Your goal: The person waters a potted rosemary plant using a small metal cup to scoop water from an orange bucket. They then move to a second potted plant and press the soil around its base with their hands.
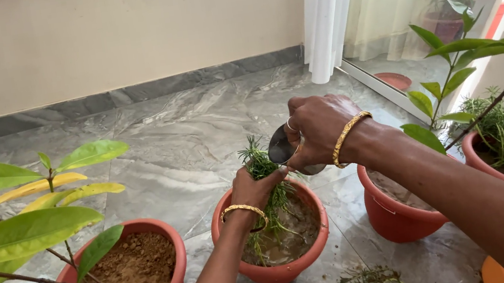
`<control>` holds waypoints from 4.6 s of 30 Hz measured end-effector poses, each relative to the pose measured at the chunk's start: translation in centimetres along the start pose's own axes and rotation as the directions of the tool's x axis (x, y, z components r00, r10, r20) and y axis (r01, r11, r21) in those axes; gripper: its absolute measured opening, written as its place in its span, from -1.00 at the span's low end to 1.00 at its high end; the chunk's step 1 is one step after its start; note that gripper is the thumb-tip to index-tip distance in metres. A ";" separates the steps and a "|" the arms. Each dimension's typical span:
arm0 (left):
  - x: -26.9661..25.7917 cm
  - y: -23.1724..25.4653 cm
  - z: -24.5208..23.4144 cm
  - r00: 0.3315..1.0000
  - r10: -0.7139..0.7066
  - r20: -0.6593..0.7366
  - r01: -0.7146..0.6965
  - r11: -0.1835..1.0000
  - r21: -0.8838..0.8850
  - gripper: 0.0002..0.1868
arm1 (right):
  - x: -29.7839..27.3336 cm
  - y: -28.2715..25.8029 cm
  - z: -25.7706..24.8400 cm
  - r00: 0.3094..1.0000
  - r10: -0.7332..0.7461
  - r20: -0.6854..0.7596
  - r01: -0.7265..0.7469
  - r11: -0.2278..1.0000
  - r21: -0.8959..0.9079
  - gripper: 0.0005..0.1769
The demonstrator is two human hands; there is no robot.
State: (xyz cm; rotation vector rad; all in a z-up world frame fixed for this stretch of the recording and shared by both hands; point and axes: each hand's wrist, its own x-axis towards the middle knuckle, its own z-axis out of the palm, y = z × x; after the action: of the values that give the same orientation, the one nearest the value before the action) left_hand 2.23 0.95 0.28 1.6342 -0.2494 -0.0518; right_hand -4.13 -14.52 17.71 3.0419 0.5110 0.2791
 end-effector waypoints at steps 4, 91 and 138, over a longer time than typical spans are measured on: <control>0.1 0.0 0.0 1.000 0.021 0.019 -0.019 0.997 -0.075 -0.65 | 0.8 -0.8 -0.8 1.000 0.012 0.027 -0.011 0.999 -0.039 -0.53; 3.5 -0.9 -0.8 0.993 -0.096 0.069 0.062 0.918 0.391 -0.55 | 2.3 -2.2 -0.9 0.997 -0.073 0.033 0.079 0.968 -0.239 -0.62; 3.3 -2.3 -7.3 0.972 -0.027 -0.233 -0.033 0.968 -0.249 -0.38 | -0.6 1.1 5.6 0.965 0.181 -0.192 -0.116 0.945 0.307 -0.55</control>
State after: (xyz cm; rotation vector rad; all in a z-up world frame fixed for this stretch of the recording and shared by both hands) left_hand 7.08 7.56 -1.05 1.3717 -0.0594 0.1088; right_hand -3.34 -15.82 12.13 3.3676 0.3586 0.6021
